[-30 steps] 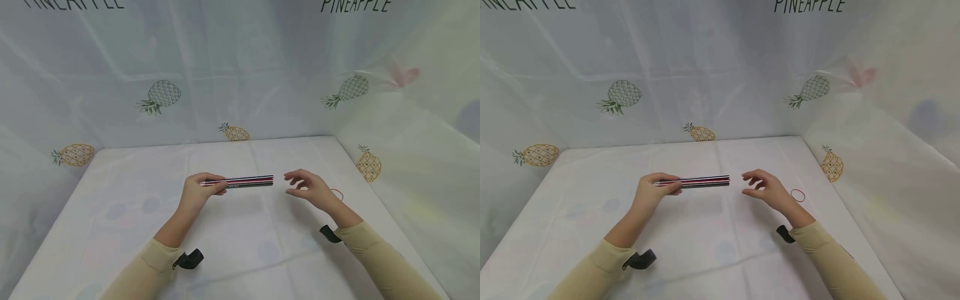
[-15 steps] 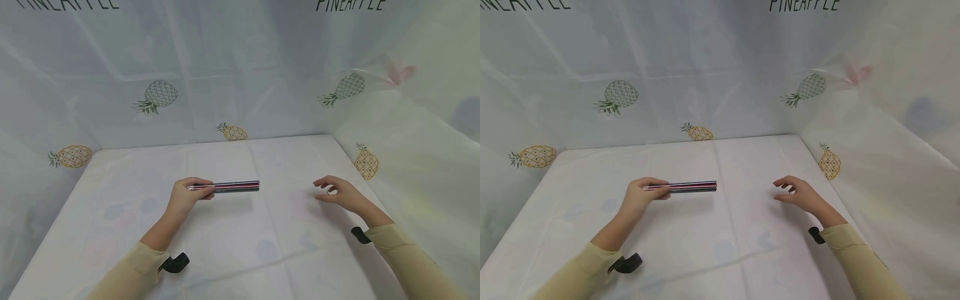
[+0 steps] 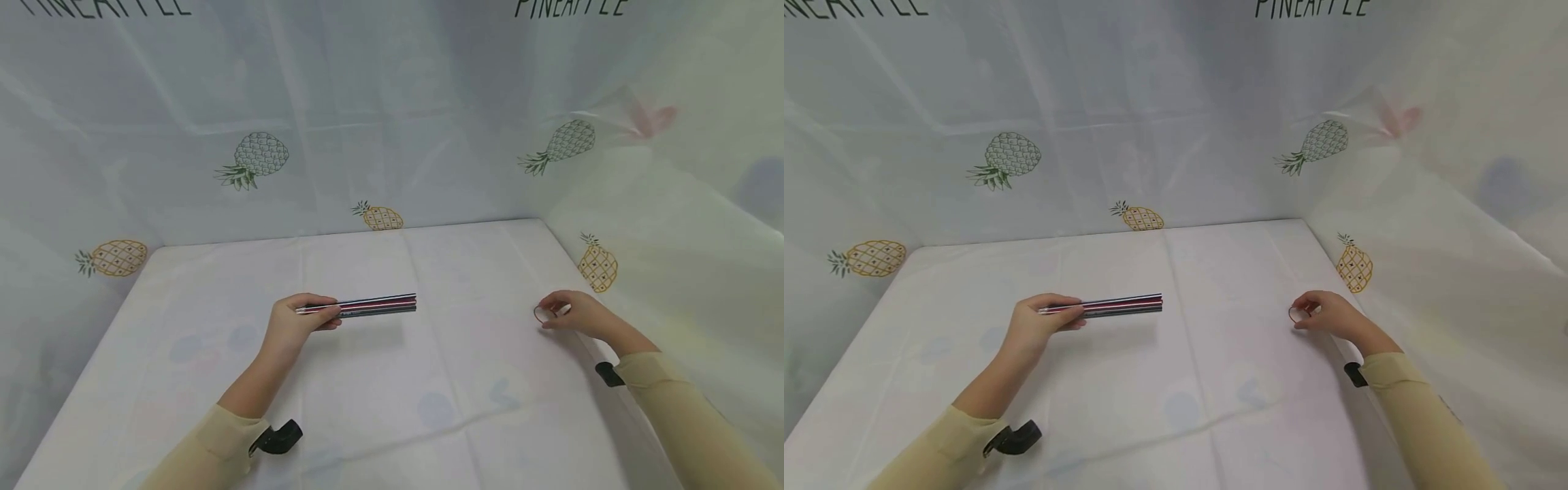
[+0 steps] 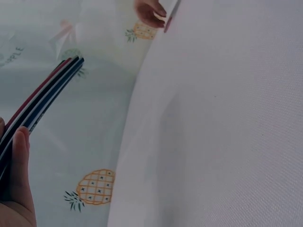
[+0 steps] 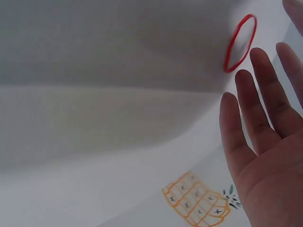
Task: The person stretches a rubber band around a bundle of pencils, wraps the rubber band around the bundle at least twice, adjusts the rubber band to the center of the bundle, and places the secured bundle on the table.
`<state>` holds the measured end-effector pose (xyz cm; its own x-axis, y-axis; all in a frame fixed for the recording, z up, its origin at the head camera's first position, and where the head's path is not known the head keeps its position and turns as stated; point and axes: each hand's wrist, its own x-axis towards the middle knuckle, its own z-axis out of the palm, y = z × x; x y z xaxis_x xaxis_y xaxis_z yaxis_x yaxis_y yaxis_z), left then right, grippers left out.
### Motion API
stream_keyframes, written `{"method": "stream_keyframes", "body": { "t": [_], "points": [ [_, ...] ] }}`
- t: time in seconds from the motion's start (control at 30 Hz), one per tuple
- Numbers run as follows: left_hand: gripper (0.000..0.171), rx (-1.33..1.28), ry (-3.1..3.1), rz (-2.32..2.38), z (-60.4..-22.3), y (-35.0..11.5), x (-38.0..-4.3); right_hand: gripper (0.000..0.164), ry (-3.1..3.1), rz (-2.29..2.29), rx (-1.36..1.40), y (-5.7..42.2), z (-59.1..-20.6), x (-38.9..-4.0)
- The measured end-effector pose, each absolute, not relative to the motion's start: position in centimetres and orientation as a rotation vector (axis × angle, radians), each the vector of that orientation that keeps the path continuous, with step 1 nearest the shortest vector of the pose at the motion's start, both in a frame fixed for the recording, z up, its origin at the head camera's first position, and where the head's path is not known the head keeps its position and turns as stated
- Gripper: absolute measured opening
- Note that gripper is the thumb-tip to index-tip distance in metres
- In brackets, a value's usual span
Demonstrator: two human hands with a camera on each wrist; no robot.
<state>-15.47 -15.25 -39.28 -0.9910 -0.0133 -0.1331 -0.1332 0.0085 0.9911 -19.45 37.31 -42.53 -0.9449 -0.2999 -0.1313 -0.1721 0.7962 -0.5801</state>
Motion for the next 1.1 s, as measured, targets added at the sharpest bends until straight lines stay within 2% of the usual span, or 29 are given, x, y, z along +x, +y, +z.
{"method": "stream_keyframes", "body": {
  "t": [0.33, 0.67, 1.1],
  "points": [
    [0.028, -0.124, 2.180, 2.199, -38.7, -15.6, -15.7, 0.035, 2.727, -0.882, -0.343, 37.8, -43.5, -20.2],
    [0.029, -0.092, 2.179, 2.218, -38.3, -15.1, -15.9, 0.013, 2.727, -0.845, -0.335, 38.2, -44.1, -20.8],
    [0.030, -0.068, 2.168, 2.227, -38.1, -14.8, -15.8, 0.010, 2.735, -0.864, -0.364, 38.6, -44.9, -21.3]
  ]
}}
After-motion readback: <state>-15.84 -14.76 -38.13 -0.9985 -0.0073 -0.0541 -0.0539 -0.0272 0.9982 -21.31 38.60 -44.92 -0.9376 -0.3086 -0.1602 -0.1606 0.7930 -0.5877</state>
